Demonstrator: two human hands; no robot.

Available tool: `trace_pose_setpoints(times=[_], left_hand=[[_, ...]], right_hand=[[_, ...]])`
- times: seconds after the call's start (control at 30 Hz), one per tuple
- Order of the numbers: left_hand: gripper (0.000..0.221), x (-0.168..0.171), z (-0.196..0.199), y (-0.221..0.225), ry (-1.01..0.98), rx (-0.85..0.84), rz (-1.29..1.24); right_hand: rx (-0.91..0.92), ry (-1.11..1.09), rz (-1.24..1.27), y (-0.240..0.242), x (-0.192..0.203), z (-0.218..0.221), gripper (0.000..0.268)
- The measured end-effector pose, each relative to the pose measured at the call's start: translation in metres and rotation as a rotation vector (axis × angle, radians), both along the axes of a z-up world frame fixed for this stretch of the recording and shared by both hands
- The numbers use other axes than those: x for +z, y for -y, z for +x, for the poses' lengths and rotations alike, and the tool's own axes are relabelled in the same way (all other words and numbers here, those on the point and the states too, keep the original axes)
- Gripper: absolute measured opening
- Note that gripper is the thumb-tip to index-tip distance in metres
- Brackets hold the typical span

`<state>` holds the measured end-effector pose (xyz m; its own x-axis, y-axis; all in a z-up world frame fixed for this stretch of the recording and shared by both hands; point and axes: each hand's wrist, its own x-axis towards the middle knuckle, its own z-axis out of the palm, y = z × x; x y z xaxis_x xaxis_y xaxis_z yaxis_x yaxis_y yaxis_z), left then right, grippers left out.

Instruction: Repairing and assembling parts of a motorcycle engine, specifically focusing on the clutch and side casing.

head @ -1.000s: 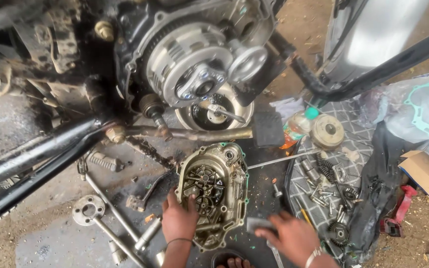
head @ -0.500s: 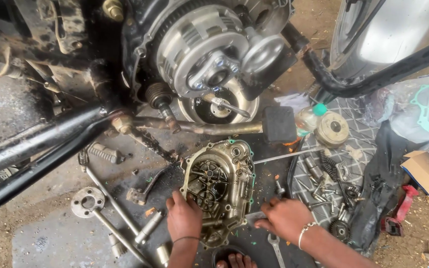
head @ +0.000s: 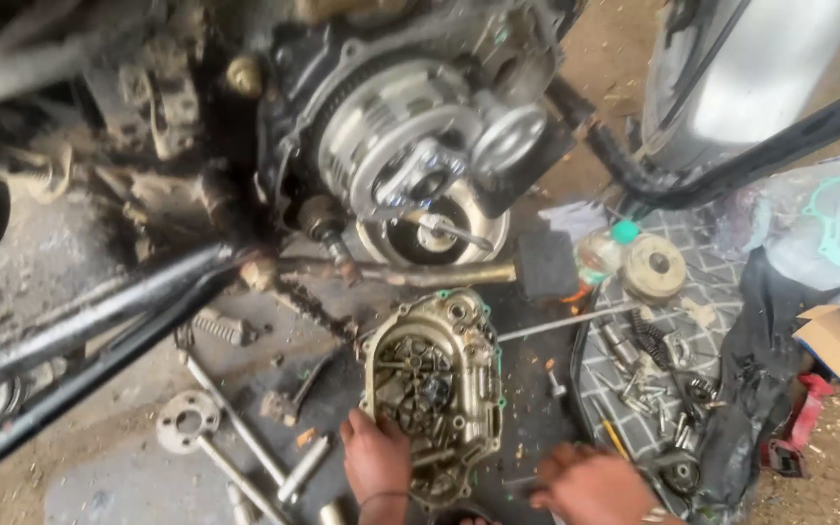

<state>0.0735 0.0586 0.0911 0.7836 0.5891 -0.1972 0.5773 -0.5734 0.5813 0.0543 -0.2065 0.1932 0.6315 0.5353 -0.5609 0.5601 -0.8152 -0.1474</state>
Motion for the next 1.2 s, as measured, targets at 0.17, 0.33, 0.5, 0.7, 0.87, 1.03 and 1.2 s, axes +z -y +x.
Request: trace_pose_setpoints(times=[0.17,0.33,0.5,0.7,0.87,1.03,1.2], left_hand=[[0.025,-0.008,0.003,0.006,-0.04,0.019,0.001],[0.021,-0.047,-0.006,0.016,-0.082,0.132,0.037],[0.02,-0.103,-0.032,0.017,0.037,0.139,0.115],[0.02,-0.118,-0.049,0.035,-0.013,0.099,0.056],[0.021,-0.08,-0.049,0.046,-0.071,0.206,0.041],[0.016,-0.074,-0.051,0.049,-0.162,0.173,-0.044],[0.02,-0.063,-0.05,0.057,-0.111,0.19,0.004]], right_hand=[[-0.853,-0.079,0.132,0.099,-0.098,-0.019,0.055],[-0.8,-0.495,0.968,0.146,-0.252,-0.053,0.071],[-1.095,-0.444,0.785,0.113,-0.278,-0.07,0.077],[-1.064,-0.313,0.351,0.06,-0.139,-0.043,0.081],[-1.348,-0.393,0.575,0.037,-0.14,-0.052,0.08],[-1.068,-0.183,0.501,0.034,-0.101,-0.037,0.06],[-1.127,-0.154,0.452,0.013,-0.046,-0.017,0.056]])
